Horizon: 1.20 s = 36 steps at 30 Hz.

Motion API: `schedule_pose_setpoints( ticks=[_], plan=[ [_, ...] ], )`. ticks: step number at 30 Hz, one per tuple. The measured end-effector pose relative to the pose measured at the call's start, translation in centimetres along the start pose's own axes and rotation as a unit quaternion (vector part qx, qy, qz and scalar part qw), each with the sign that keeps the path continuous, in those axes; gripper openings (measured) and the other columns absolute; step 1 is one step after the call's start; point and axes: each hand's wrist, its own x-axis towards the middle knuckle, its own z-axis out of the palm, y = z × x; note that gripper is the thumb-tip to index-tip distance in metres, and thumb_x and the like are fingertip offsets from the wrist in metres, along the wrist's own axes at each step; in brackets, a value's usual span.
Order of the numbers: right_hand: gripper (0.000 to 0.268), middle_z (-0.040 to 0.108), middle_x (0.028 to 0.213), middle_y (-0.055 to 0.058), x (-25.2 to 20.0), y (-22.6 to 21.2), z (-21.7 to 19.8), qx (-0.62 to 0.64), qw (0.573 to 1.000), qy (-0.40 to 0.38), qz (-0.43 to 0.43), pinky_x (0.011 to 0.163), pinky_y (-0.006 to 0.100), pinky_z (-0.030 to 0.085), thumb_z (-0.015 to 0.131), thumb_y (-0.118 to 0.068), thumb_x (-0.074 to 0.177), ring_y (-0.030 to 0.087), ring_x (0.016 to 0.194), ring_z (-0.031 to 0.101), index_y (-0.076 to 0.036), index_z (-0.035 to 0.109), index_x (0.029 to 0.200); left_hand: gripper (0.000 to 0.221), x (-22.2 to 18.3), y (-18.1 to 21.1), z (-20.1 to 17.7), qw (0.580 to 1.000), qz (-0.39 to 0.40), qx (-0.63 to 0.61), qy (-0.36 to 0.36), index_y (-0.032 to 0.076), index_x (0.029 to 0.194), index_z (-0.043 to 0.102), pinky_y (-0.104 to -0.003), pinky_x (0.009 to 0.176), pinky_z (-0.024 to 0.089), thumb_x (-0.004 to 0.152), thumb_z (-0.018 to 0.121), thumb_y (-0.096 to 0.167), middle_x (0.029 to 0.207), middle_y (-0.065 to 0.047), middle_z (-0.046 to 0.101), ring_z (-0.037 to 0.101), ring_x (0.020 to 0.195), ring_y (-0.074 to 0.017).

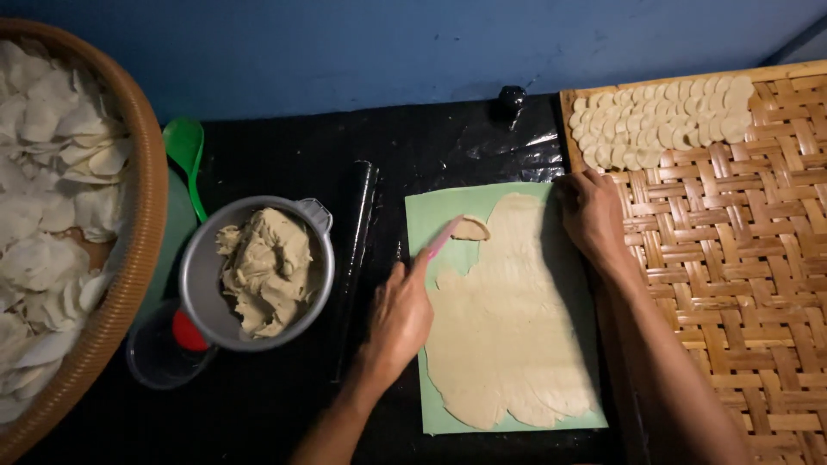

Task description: The recorder spreads a portion of dough onto a plastic sheet using a pink spatula and then uses a rolling pin to flatten it thinly.

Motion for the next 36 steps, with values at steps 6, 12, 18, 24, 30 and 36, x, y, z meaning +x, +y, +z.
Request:
schedule_pose_setpoints(
  ticks=[6, 12, 18, 24, 30, 36],
  plan=[
    [0.018, 0.067, 0.106, 0.019, -0.1, -0.1, 0.1, 0.0, 1.0, -0.004, 0.009, 0.086, 0.049, 0.048, 0.07, -0.005, 0.088, 0.043, 0.1, 0.059, -0.004, 0.073, 0.106, 0.056, 1.3, 0.4, 2.1, 0.997, 0.044, -0.059, 0.026, 0.002, 0.144, 0.05, -0.057, 0.091, 0.05, 0.088, 0.049, -0.004, 0.121, -0.031, 0.061, 0.062, 0.106, -0.0527],
    [0.024, 0.067, 0.106, 0.019, 0.1, -0.9, -0.5, -0.008, 1.0, 0.003, 0.005, 0.085, 0.05, 0.048, 0.072, -0.006, 0.087, 0.043, 0.098, 0.058, -0.003, 0.073, 0.111, 0.058, 2.2, 0.4, 3.9, 0.987, 0.103, 0.041, 0.114, 0.004, 0.149, 0.05, -0.053, 0.091, 0.053, 0.092, 0.05, -0.005, 0.123, -0.03, 0.056, 0.061, 0.107, -0.0461],
    [0.019, 0.066, 0.101, 0.018, -0.1, -0.3, 0.1, 0.002, 1.0, -0.001, 0.015, 0.085, 0.049, 0.048, 0.073, -0.005, 0.09, 0.042, 0.098, 0.059, -0.005, 0.075, 0.109, 0.066, 1.5, 2.4, 3.6, 0.969, 0.111, 0.219, 0.025, 0.005, 0.15, 0.045, -0.053, 0.086, 0.054, 0.085, 0.057, 0.001, 0.129, -0.026, 0.054, 0.057, 0.113, -0.0416],
    [0.019, 0.066, 0.1, 0.018, -0.1, -0.5, -0.1, 0.005, 1.0, 0.007, 0.004, 0.084, 0.049, 0.048, 0.072, -0.005, 0.09, 0.042, 0.097, 0.059, -0.007, 0.076, 0.108, 0.064, 1.5, 0.2, 5.1, 0.965, 0.09, 0.245, -0.03, 0.003, 0.149, 0.047, -0.056, 0.087, 0.052, 0.086, 0.058, 0.005, 0.127, -0.027, 0.055, 0.056, 0.114, -0.0439],
    [0.013, 0.066, 0.1, 0.019, -0.1, 0.5, 0.5, -0.011, 1.0, 0.005, 0.002, 0.082, 0.049, 0.049, 0.072, -0.01, 0.094, 0.042, 0.095, 0.059, -0.005, 0.074, 0.105, 0.061, -0.3, -0.6, 0.3, 0.993, 0.114, -0.018, 0.012, 0.009, 0.144, 0.061, -0.053, 0.091, 0.052, 0.086, 0.049, -0.007, 0.116, -0.029, 0.062, 0.063, 0.103, -0.0475],
    [0.019, 0.068, 0.103, 0.019, -0.2, 0.8, 0.5, -0.014, 1.0, -0.011, 0.006, 0.085, 0.05, 0.049, 0.073, -0.012, 0.093, 0.042, 0.098, 0.061, -0.006, 0.075, 0.111, 0.043, -5.4, -1.4, -7.1, 0.954, -0.236, -0.037, 0.18, 0.016, 0.145, 0.057, -0.052, 0.082, 0.054, 0.102, 0.06, 0.02, 0.111, -0.025, 0.066, 0.067, 0.1, -0.0447]
  ],
)
